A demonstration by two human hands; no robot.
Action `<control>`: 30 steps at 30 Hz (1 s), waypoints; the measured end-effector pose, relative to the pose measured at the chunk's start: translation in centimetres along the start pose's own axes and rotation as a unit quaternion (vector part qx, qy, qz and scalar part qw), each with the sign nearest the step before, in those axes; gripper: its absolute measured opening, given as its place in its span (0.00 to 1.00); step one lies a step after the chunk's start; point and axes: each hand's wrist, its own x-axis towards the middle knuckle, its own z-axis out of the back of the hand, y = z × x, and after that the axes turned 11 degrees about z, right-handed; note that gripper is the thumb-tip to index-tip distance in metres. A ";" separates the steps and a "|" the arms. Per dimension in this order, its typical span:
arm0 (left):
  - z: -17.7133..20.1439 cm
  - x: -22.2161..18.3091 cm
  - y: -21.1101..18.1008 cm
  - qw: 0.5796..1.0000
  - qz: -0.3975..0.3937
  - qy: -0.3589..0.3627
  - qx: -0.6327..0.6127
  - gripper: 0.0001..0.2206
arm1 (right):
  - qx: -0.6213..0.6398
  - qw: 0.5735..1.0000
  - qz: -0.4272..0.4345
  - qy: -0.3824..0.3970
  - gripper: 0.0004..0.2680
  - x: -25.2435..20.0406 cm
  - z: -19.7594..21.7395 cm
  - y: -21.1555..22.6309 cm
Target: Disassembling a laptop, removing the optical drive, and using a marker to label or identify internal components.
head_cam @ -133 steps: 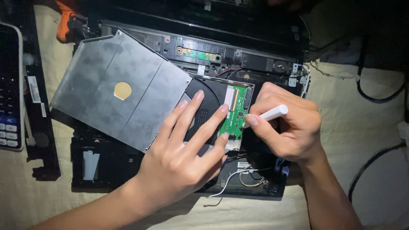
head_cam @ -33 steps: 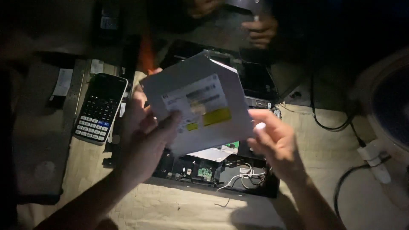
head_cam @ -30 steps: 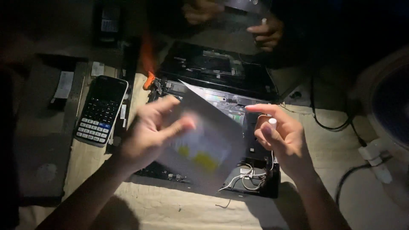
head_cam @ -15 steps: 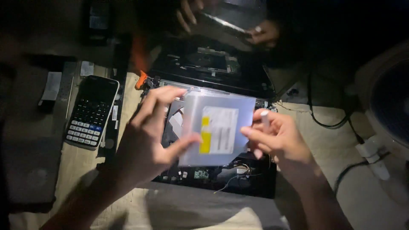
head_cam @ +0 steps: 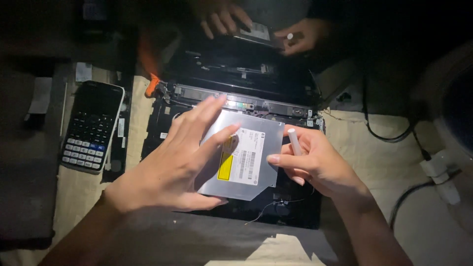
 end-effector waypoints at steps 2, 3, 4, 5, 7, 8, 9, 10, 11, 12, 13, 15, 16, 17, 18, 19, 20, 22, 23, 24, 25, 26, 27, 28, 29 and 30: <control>-0.2 0.4 0.0 0.999 0.000 0.028 -0.033 0.51 | 0.001 1.000 0.003 0.007 0.23 0.3 0.3 -0.3; -0.2 0.6 0.0 0.997 -0.002 0.054 -0.063 0.48 | 0.000 1.000 0.009 0.014 0.23 0.4 0.4 -0.5; -0.6 0.7 0.1 0.996 -0.001 0.057 -0.065 0.48 | 0.002 1.000 0.006 0.013 0.23 0.5 0.4 -0.8; -0.9 0.7 0.2 0.997 0.001 0.051 -0.049 0.50 | -0.001 1.000 0.020 0.023 0.21 0.5 0.4 -1.0; -1.2 0.8 0.4 0.998 0.004 0.045 -0.035 0.51 | -0.004 0.999 0.032 0.033 0.19 0.8 0.3 -1.2; -1.1 0.9 0.5 0.999 0.004 0.037 -0.034 0.49 | -0.030 0.999 0.015 0.017 0.18 0.9 0.2 -1.1; -1.1 0.9 0.5 0.999 0.003 0.028 -0.032 0.47 | -0.056 0.998 -0.002 0.000 0.18 0.9 0.1 -1.1; -1.2 1.0 0.8 0.999 0.004 0.029 -0.034 0.47 | -0.056 0.998 -0.003 0.000 0.18 1.0 0.0 -0.6; -1.3 1.0 1.0 1.000 -0.004 0.014 0.001 0.48 | -0.127 0.991 0.003 -0.046 0.14 1.0 -0.2 -0.2; -1.5 1.1 1.2 0.999 -0.014 -0.001 0.033 0.49 | -0.199 0.975 0.009 -0.093 0.11 0.9 -0.2 0.2; -1.4 1.3 1.4 0.999 -0.015 -0.002 0.031 0.49 | -0.201 0.975 0.007 -0.095 0.11 0.8 -0.1 0.4; -1.2 1.9 1.6 0.999 -0.017 0.018 0.034 0.49 | -0.219 0.946 0.100 -0.215 0.05 0.5 0.1 0.9; -1.3 2.2 1.8 0.999 -0.016 0.019 0.032 0.49 | -0.219 0.947 0.097 -0.215 0.05 0.5 0.2 0.9; -1.5 2.5 2.0 0.999 -0.028 0.020 0.035 0.48 | -0.212 0.946 0.097 -0.224 0.05 0.4 0.3 1.0; -1.5 2.8 2.3 0.998 -0.040 0.021 0.042 0.46 | -0.204 0.946 0.098 -0.232 0.05 0.5 0.3 1.0; -1.4 2.9 2.3 0.998 -0.039 0.021 0.041 0.46 | -0.204 0.946 0.097 -0.231 0.05 0.7 0.1 1.4; -1.4 3.2 2.4 0.998 -0.038 0.031 0.042 0.45 | -0.249 0.945 0.052 -0.206 0.08 0.8 -0.2 1.7; -1.4 3.7 2.5 0.997 -0.040 0.044 0.041 0.44 | -0.291 0.939 0.003 -0.182 0.10 0.9 0.0 1.7; -1.3 3.9 2.6 0.996 -0.052 0.040 0.056 0.45 | -0.310 0.937 0.008 -0.160 0.14 1.0 0.4 1.5; -1.1 4.1 2.8 0.995 -0.061 0.035 0.071 0.46 | -0.329 0.935 0.015 -0.135 0.19 1.2 0.7 1.3; -1.1 4.2 2.9 0.995 -0.060 0.037 0.070 0.46 | -0.328 0.935 0.013 -0.134 0.19 0.9 1.0 1.5; -1.1 4.3 3.0 0.995 -0.064 0.038 0.068 0.46 | -0.331 0.937 0.001 -0.109 0.24 0.7 1.3 1.6; -1.1 4.4 3.1 0.995 -0.068 0.039 0.066 0.45 | -0.334 0.939 -0.010 -0.084 0.29 0.5 1.6 1.8; -1.2 4.4 3.2 0.995 -0.066 0.040 0.065 0.45 | -0.334 0.939 -0.011 -0.082 0.29 0.6 2.3 1.2; -1.2 4.4 3.2 0.994 -0.063 0.049 0.070 0.47 | -0.347 0.937 -0.003 -0.045 0.33 0.6 2.9 0.7; -1.3 4.5 3.3 0.994 -0.062 0.057 0.076 0.49 | -0.360 0.933 0.005 -0.010 0.36 0.6 3.6 0.2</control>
